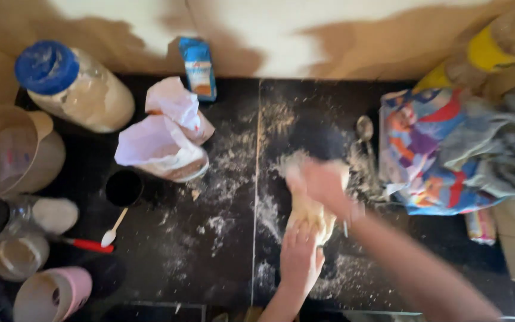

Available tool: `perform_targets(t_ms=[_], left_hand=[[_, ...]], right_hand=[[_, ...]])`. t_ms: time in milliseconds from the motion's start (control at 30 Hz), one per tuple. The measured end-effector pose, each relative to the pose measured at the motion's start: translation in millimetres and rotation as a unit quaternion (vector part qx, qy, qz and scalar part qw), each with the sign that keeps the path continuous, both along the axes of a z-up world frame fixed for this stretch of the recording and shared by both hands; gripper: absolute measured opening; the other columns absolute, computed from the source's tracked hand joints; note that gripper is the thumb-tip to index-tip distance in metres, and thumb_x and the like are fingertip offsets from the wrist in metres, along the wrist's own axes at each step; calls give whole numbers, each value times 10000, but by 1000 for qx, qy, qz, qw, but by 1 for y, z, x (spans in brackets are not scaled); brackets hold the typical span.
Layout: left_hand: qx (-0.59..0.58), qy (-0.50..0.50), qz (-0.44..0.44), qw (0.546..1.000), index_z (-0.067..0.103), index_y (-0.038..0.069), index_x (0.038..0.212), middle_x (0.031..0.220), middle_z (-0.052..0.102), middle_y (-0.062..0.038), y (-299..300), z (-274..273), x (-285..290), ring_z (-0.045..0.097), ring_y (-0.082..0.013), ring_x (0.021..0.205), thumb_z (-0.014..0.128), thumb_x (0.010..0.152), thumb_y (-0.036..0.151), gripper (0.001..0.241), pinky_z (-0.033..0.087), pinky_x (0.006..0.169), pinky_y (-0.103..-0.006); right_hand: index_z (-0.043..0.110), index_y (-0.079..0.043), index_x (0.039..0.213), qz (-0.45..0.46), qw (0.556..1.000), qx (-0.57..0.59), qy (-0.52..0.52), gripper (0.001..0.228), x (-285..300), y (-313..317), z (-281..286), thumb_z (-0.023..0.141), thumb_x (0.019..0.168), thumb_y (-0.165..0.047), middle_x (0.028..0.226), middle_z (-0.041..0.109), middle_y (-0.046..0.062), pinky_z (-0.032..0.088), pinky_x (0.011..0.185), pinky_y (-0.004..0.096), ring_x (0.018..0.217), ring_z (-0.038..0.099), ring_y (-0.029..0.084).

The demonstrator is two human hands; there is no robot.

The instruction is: Kneading a large piece of dough on a floured countertop.

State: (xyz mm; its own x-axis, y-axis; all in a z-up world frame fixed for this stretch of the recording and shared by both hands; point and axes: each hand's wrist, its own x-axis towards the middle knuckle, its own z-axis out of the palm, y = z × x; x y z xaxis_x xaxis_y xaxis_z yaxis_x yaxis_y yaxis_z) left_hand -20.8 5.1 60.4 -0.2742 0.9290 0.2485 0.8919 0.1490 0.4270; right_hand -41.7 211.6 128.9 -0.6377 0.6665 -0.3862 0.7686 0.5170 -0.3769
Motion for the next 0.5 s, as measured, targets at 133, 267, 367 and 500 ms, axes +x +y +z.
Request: perform_targets(t_ms=[133,267,367,500], left_hand=[[-44,27,-27,998,588,61,1346,1466,536,-195,-2,-8,-1,420,-358,1419,755,863,280,556,330,1173,-503],[-17,-18,-54,998,541,17,1399,1295,587,-179,1,18,-16,510,-390,1236,787,742,160,715,408,1039,-487],[-15,-36,-35,999,511,83,1482,1484,513,-200,1,-8,-12,469,-391,1357,775,779,194,760,402,1066,-531],[14,-73,-18,997,582,56,1401,1425,549,-234,8,-16,-12,498,-398,1330,759,755,205,686,381,1088,-538]], right_hand=[[466,-190,768,-38,994,73,74,497,47,-58,-44,340,995,-613,756,482,-26,379,552,265,674,408,121],[487,-148,692,-25,962,211,173,399,28,-38,-88,493,968,-437,647,466,12,356,530,341,570,417,156],[477,-138,662,10,918,306,253,321,3,-8,-73,576,875,-357,611,462,41,298,469,378,532,435,215],[483,-232,663,4,972,206,115,251,-29,38,-94,506,840,-56,606,464,-15,402,468,337,540,453,152]])
